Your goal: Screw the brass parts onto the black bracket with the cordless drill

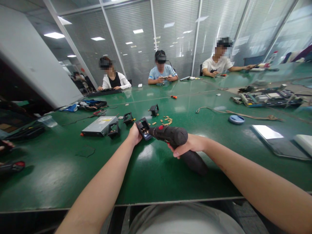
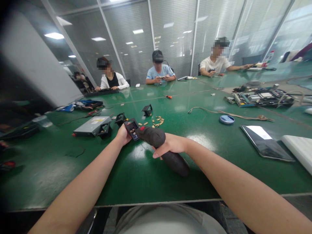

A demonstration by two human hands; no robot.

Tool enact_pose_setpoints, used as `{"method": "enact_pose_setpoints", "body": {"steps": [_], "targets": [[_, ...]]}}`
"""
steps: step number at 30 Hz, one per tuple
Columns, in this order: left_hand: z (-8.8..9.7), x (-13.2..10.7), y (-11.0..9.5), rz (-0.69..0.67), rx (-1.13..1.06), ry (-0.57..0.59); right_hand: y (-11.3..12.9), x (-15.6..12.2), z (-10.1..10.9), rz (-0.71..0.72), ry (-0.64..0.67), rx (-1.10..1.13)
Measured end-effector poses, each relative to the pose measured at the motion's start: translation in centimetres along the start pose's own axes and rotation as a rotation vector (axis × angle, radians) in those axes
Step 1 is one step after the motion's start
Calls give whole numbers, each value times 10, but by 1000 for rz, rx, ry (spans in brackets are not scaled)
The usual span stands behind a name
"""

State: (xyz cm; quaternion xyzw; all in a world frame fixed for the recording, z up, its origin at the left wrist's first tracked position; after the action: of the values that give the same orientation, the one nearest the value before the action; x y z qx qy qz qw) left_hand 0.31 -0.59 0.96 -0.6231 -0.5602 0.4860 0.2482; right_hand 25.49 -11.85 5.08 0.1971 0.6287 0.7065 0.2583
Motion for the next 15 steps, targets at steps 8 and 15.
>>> {"method": "enact_pose_setpoints", "body": {"steps": [8, 15], "targets": [[1, -2, 0, -17, -15, 37, 6, -2, -2, -39, 3, 10], [2, 1, 0, -19, 0, 34, 5, 0, -2, -8, 24, 16]]}}
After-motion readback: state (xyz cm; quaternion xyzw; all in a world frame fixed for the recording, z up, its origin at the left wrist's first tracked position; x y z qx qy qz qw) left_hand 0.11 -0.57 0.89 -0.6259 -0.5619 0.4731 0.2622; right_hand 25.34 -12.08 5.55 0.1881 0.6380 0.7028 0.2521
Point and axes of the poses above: each hand's wrist, its own x-axis towards the middle knuckle, its own z-axis out of the back of the hand, y = z × x, the point moved 1 cm from there along x, towards the middle knuckle, and after that the axes turned 1 degree about z, right-handed, at the moved point
